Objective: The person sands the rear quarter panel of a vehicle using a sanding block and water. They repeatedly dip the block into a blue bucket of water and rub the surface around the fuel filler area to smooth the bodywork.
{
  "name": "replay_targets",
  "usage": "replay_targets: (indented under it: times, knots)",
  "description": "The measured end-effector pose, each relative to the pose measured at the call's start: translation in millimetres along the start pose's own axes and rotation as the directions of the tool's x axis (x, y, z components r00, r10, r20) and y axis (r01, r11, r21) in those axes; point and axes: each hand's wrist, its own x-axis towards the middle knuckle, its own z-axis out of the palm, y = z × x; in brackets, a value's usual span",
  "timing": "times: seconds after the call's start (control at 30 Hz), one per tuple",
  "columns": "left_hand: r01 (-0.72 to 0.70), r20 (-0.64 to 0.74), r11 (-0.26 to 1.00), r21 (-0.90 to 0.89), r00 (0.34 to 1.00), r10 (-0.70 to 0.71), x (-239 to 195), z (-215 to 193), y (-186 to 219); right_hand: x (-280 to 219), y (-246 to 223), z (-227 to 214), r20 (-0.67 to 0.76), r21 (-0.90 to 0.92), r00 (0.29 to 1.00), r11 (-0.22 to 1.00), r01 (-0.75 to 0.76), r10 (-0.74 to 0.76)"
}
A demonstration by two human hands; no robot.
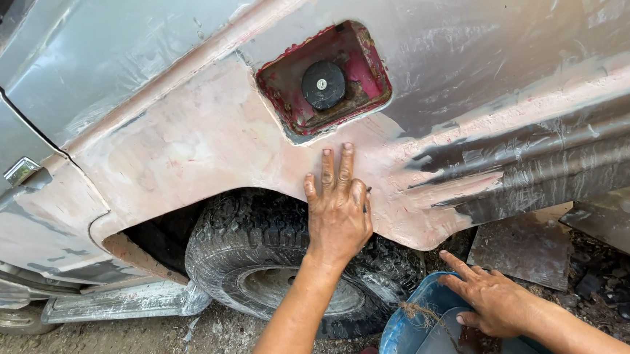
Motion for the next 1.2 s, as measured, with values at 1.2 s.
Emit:
replay_targets:
  times: [1.2]
  knots:
    - [0.237, 0.349, 0.499, -0.833, 0.926, 0.142, -136, 0, 105, -36, -71, -122, -0.932, -0.089, 0.353, 0.996, -0.003, -0.082]
